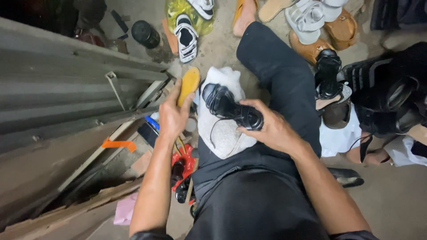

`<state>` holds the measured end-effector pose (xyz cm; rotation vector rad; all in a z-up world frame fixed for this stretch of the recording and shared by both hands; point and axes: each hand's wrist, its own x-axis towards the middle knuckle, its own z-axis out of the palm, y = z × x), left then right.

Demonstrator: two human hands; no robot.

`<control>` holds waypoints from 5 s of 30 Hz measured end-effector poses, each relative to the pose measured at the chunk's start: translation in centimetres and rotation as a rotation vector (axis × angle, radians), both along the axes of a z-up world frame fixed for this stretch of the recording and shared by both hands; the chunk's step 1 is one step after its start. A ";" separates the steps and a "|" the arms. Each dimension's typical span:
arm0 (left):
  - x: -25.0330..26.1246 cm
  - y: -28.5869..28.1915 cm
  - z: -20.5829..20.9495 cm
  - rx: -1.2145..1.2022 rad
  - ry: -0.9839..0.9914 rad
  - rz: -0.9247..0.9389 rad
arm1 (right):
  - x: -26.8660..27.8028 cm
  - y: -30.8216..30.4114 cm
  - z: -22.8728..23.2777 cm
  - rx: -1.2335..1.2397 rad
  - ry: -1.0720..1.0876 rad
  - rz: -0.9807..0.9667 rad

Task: The person scrubs a black sandal with a brush and then uses a yellow sponge to wipe the surface. The sandal is held on a white cloth placed on the person's lap while sitting on the floor.

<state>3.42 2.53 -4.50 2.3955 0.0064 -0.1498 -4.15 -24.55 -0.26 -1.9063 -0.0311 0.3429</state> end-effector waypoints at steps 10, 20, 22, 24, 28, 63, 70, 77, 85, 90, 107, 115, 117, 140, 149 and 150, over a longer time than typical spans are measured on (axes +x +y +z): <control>-1.1 -1.1 -0.4 0.021 0.006 -0.046 | 0.2 0.1 1.1 -0.049 0.078 -0.003; -3.0 -2.4 0.0 0.077 -0.087 -0.158 | 0.4 0.2 0.9 -0.018 0.061 0.000; -4.3 -1.6 0.5 0.071 -0.052 -0.172 | 0.3 0.0 0.5 -0.013 0.055 -0.021; -5.6 -0.3 0.4 0.067 0.044 -0.165 | 0.0 -0.1 0.0 -0.022 0.060 -0.005; -4.6 -0.5 2.2 0.073 0.091 -0.152 | 0.3 0.1 0.7 -0.024 0.090 0.013; -3.3 -3.9 0.6 0.023 -0.130 -0.192 | 0.8 0.6 1.8 -0.210 0.057 0.053; -3.2 -3.6 5.7 -0.057 0.132 -0.248 | 0.4 0.1 1.5 -0.214 0.082 0.043; -1.7 -2.5 4.5 -0.256 0.238 -0.212 | 0.5 -0.2 1.0 -0.198 0.049 0.023; -2.4 -1.8 0.2 -0.329 0.391 -0.163 | 0.5 -0.2 0.8 -0.125 0.060 0.018; -2.5 -4.2 3.6 -0.194 0.248 -0.215 | 0.0 0.1 0.4 -0.153 0.074 0.008; -2.0 -2.9 2.3 -0.145 0.131 -0.181 | -0.2 0.0 -0.1 -0.110 0.037 -0.014; -3.9 -3.2 5.2 -0.331 0.211 -0.145 | -2.0 -0.3 -3.4 0.000 0.086 -0.094; -4.2 -3.6 2.8 -0.194 0.091 -0.224 | -2.2 -0.5 -4.2 0.011 0.065 -0.120; -7.7 -4.6 4.1 -0.460 0.224 -0.200 | -2.9 0.8 -4.2 -0.128 -0.099 -0.153; -6.5 -4.8 6.0 -0.549 0.097 -0.316 | -1.8 1.5 -5.0 -0.237 -0.222 -0.117; -6.4 -4.6 5.4 -0.491 0.065 -0.326 | -1.9 1.9 -5.1 -0.238 -0.256 -0.120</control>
